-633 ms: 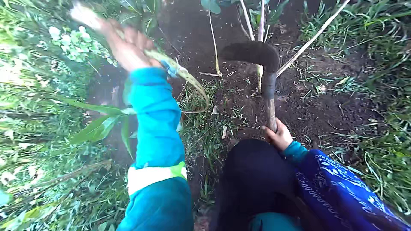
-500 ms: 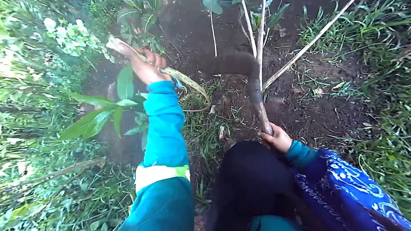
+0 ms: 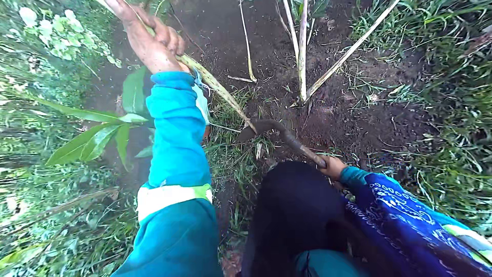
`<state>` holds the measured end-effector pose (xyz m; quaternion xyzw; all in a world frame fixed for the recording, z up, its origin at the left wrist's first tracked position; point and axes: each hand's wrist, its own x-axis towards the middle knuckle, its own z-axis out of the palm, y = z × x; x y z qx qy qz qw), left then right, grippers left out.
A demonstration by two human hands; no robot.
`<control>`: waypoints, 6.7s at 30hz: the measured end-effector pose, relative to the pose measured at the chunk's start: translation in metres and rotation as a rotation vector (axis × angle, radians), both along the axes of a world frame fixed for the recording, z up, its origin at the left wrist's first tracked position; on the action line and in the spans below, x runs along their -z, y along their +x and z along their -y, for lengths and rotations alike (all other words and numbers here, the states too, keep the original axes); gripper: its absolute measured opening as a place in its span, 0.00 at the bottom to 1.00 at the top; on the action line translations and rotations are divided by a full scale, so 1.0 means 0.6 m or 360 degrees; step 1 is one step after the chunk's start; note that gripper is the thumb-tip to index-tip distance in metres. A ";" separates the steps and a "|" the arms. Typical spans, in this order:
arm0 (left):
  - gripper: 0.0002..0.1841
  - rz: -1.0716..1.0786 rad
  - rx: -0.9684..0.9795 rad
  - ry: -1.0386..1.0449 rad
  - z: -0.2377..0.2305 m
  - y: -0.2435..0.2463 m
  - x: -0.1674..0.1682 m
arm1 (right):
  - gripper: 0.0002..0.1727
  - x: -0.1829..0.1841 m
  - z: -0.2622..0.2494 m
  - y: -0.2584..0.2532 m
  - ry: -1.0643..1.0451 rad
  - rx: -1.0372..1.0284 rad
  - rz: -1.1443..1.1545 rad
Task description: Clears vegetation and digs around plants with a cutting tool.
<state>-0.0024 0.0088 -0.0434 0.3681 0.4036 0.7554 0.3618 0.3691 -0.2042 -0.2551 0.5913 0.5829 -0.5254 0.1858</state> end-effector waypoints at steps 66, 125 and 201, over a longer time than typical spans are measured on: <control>0.36 -0.2417 0.1767 -0.1473 -0.034 0.565 0.291 | 0.27 -0.052 -0.143 0.410 0.0317 0.2042 -0.0215; 0.27 -0.1630 0.0349 -0.1105 0.069 0.627 0.296 | 0.31 -0.033 -0.532 0.508 0.0346 0.1470 0.0051; 0.34 -0.2043 -0.0554 -0.0973 0.051 0.478 0.320 | 0.27 -0.020 -0.509 0.537 0.0278 0.1213 0.0011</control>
